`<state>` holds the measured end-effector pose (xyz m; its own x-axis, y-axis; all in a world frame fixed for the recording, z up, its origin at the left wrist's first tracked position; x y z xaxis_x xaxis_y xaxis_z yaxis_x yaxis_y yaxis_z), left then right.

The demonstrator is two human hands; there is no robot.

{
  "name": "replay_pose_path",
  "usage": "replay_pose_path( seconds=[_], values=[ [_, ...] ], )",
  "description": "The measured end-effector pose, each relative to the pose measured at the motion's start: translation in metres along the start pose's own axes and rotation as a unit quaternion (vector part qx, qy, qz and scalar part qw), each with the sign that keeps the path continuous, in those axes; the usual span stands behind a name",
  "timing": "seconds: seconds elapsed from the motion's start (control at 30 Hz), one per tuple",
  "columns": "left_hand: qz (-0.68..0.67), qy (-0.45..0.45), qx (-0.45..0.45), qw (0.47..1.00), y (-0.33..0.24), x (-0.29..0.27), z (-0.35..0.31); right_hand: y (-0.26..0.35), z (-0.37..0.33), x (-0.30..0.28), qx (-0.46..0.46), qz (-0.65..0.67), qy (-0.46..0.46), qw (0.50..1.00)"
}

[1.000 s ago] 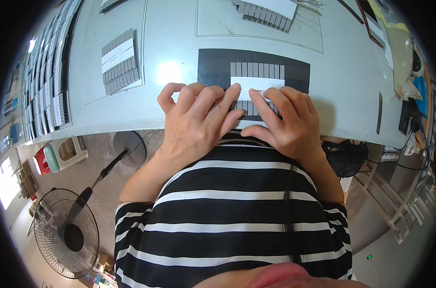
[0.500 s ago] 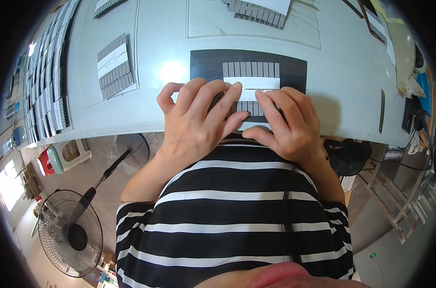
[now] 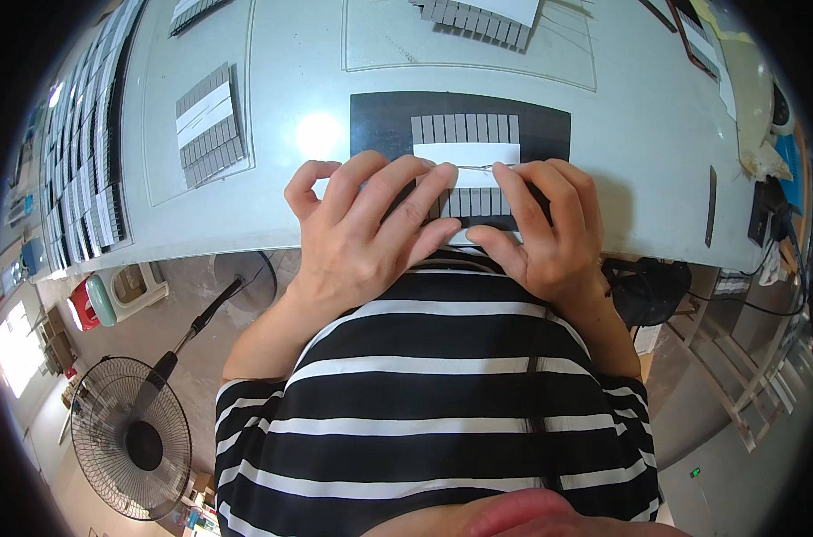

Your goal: Assembling metal laminations into electronic components at a workbench.

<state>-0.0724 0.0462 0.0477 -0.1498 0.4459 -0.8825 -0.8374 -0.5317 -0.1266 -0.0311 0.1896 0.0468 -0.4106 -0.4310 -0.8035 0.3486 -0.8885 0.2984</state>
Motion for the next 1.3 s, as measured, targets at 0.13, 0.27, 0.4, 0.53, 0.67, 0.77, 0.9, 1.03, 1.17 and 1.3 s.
replay_pose_path(
  seconds=[0.13, 0.27, 0.4, 0.53, 0.67, 0.77, 0.9, 1.03, 1.17, 1.3],
  values=[
    [0.004, 0.036, 0.003, 0.999, -0.002, 0.004, 0.003, 0.002, 0.001, 0.005, -0.012, -0.022, 0.016, 1.0],
    [0.002, 0.048, -0.005, 0.999, -0.001, 0.006, 0.002, 0.003, 0.001, 0.006, -0.011, -0.024, 0.023, 0.999],
    [-0.007, 0.048, -0.007, 0.999, 0.0, 0.008, 0.002, 0.001, 0.001, 0.007, 0.0, -0.022, 0.022, 0.999],
    [-0.018, 0.027, 0.0, 0.999, 0.0, 0.006, 0.005, 0.002, 0.003, 0.008, 0.004, -0.026, 0.04, 0.999],
    [-0.034, 0.044, -0.002, 0.998, 0.001, 0.008, 0.005, 0.001, 0.005, 0.009, 0.005, -0.019, 0.045, 0.999],
    [-0.031, 0.068, -0.016, 0.997, 0.002, 0.011, 0.004, 0.002, 0.005, 0.01, 0.004, -0.015, 0.05, 0.999],
    [-0.043, 0.071, -0.021, 0.996, 0.004, 0.011, 0.005, 0.003, 0.006, 0.011, 0.002, -0.019, 0.064, 0.998],
    [-0.053, 0.063, -0.022, 0.996, 0.004, 0.01, 0.004, 0.004, 0.006, 0.011, 0.003, -0.015, 0.071, 0.997],
    [-0.058, 0.068, -0.024, 0.996, 0.004, 0.01, 0.006, 0.005, 0.006, 0.011, -0.005, -0.017, 0.075, 0.997],
    [-0.062, 0.071, -0.027, 0.995, 0.005, 0.01, 0.007, 0.006, 0.007, 0.011, -0.009, -0.015, 0.074, 0.997]
  ],
)
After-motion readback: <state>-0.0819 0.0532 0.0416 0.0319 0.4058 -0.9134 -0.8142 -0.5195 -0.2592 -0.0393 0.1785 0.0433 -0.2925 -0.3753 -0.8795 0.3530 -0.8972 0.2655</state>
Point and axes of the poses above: each hand's wrist, its own z-axis towards the middle knuckle, its own x-axis out of the palm, y = z × x, the point moved 8 cm from there along z, towards the middle knuckle, and after that the axes turned 6 degrees about x, right-handed, at the moved point
